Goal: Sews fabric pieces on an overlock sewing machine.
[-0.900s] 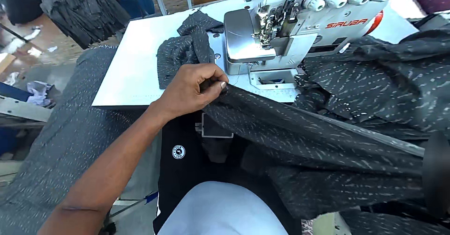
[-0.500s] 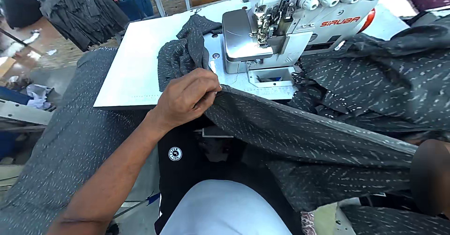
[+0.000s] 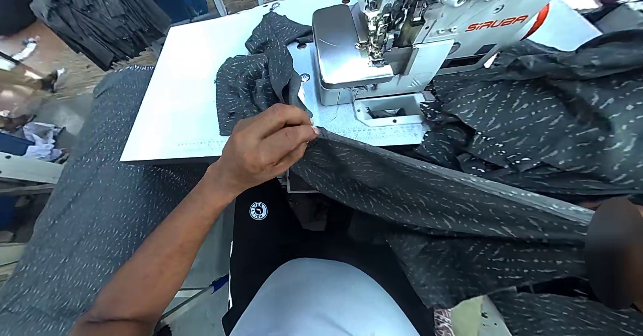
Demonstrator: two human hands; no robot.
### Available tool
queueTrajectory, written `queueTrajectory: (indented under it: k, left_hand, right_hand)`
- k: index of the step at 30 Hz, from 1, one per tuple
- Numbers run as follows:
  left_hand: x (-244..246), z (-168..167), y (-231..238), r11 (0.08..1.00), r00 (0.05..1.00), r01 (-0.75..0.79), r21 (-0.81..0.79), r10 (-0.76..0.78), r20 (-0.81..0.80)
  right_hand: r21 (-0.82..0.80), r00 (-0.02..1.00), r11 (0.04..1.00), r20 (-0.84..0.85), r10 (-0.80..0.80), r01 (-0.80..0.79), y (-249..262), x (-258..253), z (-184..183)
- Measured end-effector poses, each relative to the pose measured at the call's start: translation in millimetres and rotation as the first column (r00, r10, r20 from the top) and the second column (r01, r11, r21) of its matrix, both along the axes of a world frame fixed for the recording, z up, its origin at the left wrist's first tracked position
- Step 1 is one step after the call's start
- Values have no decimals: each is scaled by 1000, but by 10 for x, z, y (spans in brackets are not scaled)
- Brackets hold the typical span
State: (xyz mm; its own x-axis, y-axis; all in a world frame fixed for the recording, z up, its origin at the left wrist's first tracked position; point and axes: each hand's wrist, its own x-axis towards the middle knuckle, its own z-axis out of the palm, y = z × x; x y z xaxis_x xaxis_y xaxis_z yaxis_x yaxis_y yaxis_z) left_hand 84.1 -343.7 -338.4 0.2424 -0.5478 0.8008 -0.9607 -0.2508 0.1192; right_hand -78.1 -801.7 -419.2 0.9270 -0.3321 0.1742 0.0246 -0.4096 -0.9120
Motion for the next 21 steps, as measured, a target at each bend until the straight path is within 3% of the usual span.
queueTrajectory:
  k: [4, 9, 11, 13, 14, 16, 17, 19, 21]
  left_hand:
    - [14, -64, 2, 999, 996, -37, -34, 40, 78]
    - [22, -105, -31, 994, 994, -85, -66, 88, 57]
    - [40, -112, -43, 994, 995, -90, -64, 92, 34]
    - [58, -107, -52, 994, 996, -93, -56, 93, -5]
    - [69, -104, -56, 995, 996, -88, -57, 86, -34]
    - [87, -98, -60, 995, 992, -80, -67, 73, -105]
    - [93, -102, -61, 994, 989, -80, -76, 69, -134]
    - [101, -109, -62, 993, 982, -86, -80, 71, -174]
    - [96, -91, -67, 995, 977, -93, -47, 82, -197]
  right_hand:
    - [10, 995, 996, 49, 91, -92, -461, -39, -478]
    - [29, 999, 999, 2, 39, -39, -152, -10, -243]
    - [24, 984, 988, 103, 146, -150, -554, -54, -671]
    - [-83, 898, 918, 188, 397, -388, -916, -39, -931]
    - [-5, 965, 970, 103, 241, -242, -650, -68, -717]
    - [61, 992, 998, -128, -15, 23, -24, -17, -108]
    - [70, 989, 997, -149, -6, 17, 107, 3, 38]
    - [87, 991, 989, -48, 128, -123, 4, -12, -63]
    - [-87, 983, 984, -107, 147, -157, -42, -18, -69]
